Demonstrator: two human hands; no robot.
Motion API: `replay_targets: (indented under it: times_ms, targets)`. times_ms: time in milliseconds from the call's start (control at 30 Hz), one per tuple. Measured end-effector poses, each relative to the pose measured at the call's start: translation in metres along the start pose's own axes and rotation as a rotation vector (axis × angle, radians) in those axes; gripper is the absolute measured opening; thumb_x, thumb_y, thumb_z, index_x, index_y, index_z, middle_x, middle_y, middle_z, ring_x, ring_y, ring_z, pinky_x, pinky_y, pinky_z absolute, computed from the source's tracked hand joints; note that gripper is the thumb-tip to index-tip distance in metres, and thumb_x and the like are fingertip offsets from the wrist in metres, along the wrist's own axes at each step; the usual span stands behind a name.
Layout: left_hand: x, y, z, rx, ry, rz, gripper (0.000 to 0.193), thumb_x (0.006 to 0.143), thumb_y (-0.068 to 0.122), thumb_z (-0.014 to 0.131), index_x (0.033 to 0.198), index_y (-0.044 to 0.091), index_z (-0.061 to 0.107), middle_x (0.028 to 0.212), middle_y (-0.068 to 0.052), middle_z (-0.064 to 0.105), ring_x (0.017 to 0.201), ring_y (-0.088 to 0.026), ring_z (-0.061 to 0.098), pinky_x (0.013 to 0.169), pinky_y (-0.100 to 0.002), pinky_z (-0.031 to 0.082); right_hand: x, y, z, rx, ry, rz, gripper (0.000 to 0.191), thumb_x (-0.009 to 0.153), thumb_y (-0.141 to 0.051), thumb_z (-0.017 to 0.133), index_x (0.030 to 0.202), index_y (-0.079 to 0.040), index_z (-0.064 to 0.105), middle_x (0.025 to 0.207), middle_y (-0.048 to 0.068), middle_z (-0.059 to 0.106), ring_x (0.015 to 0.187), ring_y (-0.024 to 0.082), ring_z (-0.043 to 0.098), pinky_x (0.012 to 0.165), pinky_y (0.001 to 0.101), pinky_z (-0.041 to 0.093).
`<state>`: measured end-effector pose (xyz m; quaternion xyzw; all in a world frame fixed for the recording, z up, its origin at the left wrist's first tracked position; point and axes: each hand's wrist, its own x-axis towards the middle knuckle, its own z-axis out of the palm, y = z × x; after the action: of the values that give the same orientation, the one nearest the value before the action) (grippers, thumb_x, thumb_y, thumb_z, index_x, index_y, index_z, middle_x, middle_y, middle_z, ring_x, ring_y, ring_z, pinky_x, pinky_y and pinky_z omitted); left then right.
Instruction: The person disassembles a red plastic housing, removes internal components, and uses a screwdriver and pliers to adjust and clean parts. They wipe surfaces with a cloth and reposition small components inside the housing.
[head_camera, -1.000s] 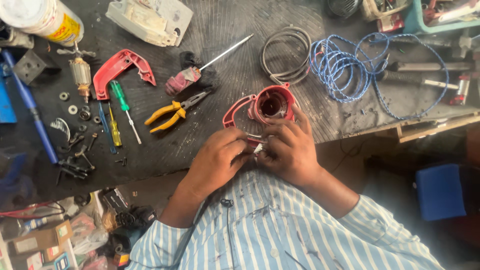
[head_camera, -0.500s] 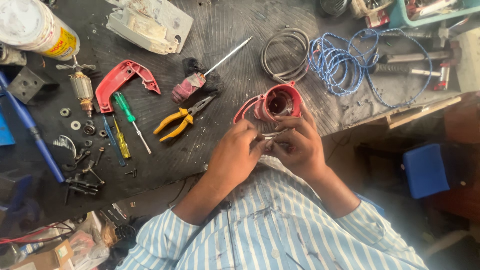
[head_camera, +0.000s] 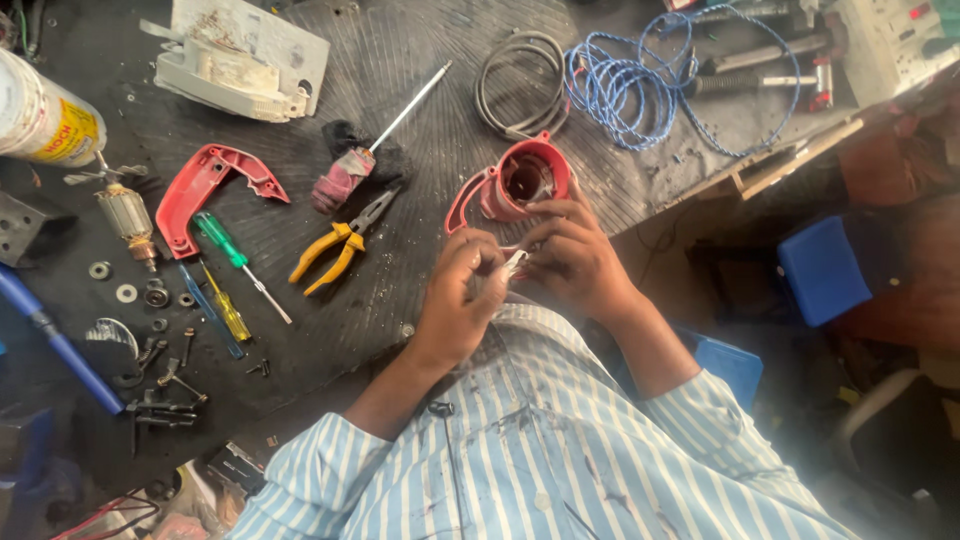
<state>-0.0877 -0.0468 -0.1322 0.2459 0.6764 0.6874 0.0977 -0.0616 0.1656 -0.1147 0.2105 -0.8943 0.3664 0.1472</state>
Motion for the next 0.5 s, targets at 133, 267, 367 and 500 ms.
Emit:
replay_targets:
  times_ms: [133, 267, 367, 500]
  targets:
    - [-0.014, -0.018, -0.003, -0.265, -0.049, -0.057, 0.012, 0.099, 0.015, 0.058, 0.098, 0.003, 0.059, 0.115, -0.007, 0.054, 0.108, -0.015, 0.052, 0.099, -0.031, 0.044, -0.011, 0.006, 0.008, -0.012, -0.023, 0.03, 0.024, 0.073, -0.009, 0.089, 0.079, -0.008, 0.066, 0.101, 0.001, 0.072, 0.13, 0.032, 0.06, 0.128, 0.0611, 0.027]
    - [-0.031, -0.026, -0.018, -0.674, -0.072, -0.046, 0.017, 0.105, 0.019, 0.058, 0.094, 0.006, 0.057, 0.112, -0.006, 0.054, 0.103, -0.01, 0.051, 0.097, -0.029, 0.043, -0.016, 0.005, 0.007, -0.027, -0.012, 0.079, 0.019, 0.073, 0.0, 0.084, 0.078, -0.007, 0.066, 0.1, 0.002, 0.073, 0.129, 0.031, 0.061, 0.129, 0.0609, 0.025]
    - [-0.044, -0.022, -0.045, -0.67, -0.107, -0.031, 0.022, 0.104, 0.021, 0.063, 0.087, 0.008, 0.056, 0.112, -0.007, 0.059, 0.086, -0.004, 0.048, 0.08, -0.023, 0.04, -0.018, -0.002, 0.003, 0.03, -0.003, 0.138, 0.019, 0.074, 0.0, 0.082, 0.081, -0.008, 0.067, 0.102, 0.003, 0.073, 0.131, 0.03, 0.061, 0.127, 0.056, 0.031]
    - [-0.05, -0.01, -0.061, -0.349, -0.08, -0.006, 0.033, 0.103, 0.014, 0.074, 0.079, 0.009, 0.052, 0.097, -0.005, 0.068, 0.08, -0.009, 0.058, 0.07, -0.024, 0.047, -0.018, -0.017, 0.007, 0.117, -0.052, 0.15, 0.025, 0.075, -0.002, 0.083, 0.096, -0.007, 0.07, 0.109, 0.005, 0.071, 0.136, 0.033, 0.056, 0.124, 0.0524, 0.035]
